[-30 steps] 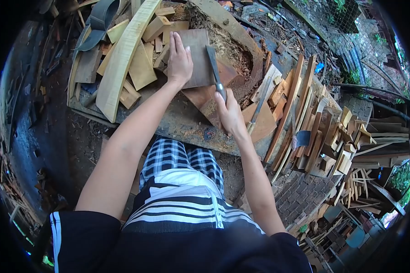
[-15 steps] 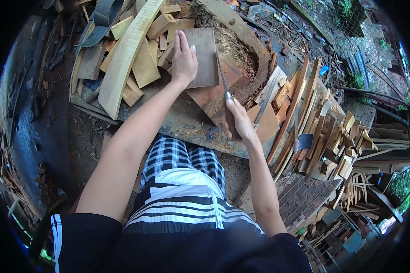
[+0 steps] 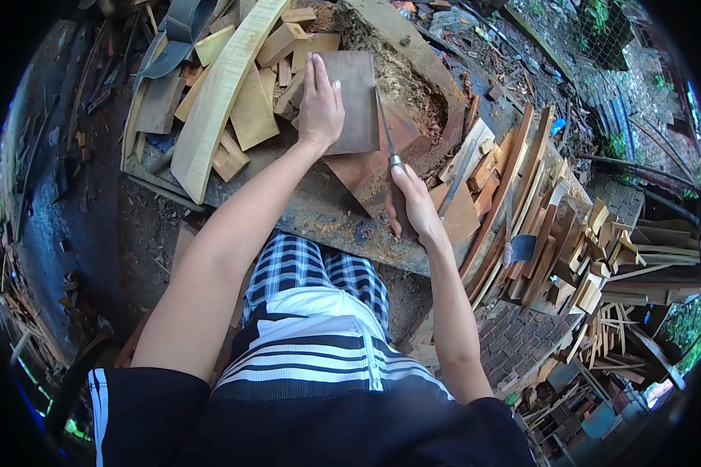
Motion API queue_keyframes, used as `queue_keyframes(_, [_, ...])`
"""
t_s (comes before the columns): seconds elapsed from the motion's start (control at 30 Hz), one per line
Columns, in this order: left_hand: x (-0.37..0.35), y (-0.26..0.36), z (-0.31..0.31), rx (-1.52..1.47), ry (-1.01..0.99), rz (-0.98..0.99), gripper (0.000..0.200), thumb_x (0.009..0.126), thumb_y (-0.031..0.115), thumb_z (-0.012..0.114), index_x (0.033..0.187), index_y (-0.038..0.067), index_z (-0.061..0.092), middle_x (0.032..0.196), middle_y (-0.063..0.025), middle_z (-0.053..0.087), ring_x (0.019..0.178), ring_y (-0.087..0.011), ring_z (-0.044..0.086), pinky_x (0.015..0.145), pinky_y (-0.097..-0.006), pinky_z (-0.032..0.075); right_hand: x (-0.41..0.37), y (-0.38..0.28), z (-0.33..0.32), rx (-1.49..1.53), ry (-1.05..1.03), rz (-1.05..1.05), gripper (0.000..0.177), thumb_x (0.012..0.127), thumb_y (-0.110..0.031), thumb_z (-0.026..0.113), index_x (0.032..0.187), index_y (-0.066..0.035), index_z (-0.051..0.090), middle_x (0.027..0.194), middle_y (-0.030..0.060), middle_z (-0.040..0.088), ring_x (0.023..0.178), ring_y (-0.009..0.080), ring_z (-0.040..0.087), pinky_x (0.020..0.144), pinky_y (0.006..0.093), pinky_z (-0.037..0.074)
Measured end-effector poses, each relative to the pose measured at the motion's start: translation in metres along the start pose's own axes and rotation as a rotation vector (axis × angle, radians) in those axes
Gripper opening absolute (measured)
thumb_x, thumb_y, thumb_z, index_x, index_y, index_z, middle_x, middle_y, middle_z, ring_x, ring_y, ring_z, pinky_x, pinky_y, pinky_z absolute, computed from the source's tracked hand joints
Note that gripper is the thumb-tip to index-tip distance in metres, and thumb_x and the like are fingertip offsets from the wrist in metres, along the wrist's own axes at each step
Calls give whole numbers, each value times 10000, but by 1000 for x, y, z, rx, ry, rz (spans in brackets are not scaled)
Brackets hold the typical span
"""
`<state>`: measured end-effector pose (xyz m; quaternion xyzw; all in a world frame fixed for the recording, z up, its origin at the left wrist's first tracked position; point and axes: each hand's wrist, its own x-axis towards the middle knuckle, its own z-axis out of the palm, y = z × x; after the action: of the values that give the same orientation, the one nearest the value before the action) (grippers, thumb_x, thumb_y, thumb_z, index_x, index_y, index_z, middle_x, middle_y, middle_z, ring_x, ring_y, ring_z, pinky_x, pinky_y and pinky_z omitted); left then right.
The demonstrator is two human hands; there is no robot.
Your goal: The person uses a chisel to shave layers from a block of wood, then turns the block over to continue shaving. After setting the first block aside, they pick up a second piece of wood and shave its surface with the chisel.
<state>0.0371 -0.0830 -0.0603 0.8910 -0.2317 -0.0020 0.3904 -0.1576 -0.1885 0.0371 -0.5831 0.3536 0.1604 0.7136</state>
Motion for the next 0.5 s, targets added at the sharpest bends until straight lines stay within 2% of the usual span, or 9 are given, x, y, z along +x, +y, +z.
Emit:
queue_keyframes(0.07, [-4,1,2,-12,-14,-13,622,1021,213,411,1523,-35,139,1587,-249,151,1380,-428,355,1100,-444,394,-8,-2,0,81,-16,35,339,1038,-401,394,1030,-68,458,525,43,482,332,146,449,321,284,346])
queue_keyframes(0.27, [-2,2,1,-33,0,-1,622,1017,208,417,1521,-34,145,1590,-238,152,1384,-418,353,1104,-444,390,44,-43,-3,-9,-27,-124,347,1030,-404,413,914,-78,441,554,31,473,346,151,456,342,284,362])
queue_keyframes(0.33, [-2,1,3,-34,2,6,620,1017,205,416,1521,-35,146,1589,-240,154,1385,-418,352,1107,-443,388,38,-43,1,-76,55,-127,356,1030,-403,419,911,-69,448,553,23,470,348,152,452,343,292,361])
queue_keyframes(0.37, [-2,0,3,-30,7,4,619,1016,203,416,1520,-36,148,1588,-242,156,1386,-419,350,1109,-442,385,30,-34,6,-200,155,-118,374,1023,-413,436,948,-47,460,562,60,487,358,165,475,363,320,380])
queue_keyframes(0.4, [-1,-2,3,-27,13,-7,619,1016,203,416,1520,-36,148,1588,-242,156,1386,-419,350,1109,-442,385,16,-27,8,-453,244,-72,391,1017,-418,445,1006,-29,473,638,167,583,502,295,620,491,411,475])
queue_keyframes(0.47, [-3,-4,7,-10,43,27,618,1016,200,416,1522,-33,150,1587,-242,161,1386,-418,352,1110,-440,386,4,-8,18,-603,347,-125,405,1008,-425,447,1065,-25,468,786,282,649,779,437,681,690,521,503])
queue_keyframes(0.5, [-3,-6,8,4,51,36,621,1015,197,420,1525,-27,147,1586,-241,169,1389,-414,349,1113,-439,382,4,-5,19,-604,350,-115,405,1008,-425,447,1065,-25,468,786,282,649,779,437,681,690,521,503])
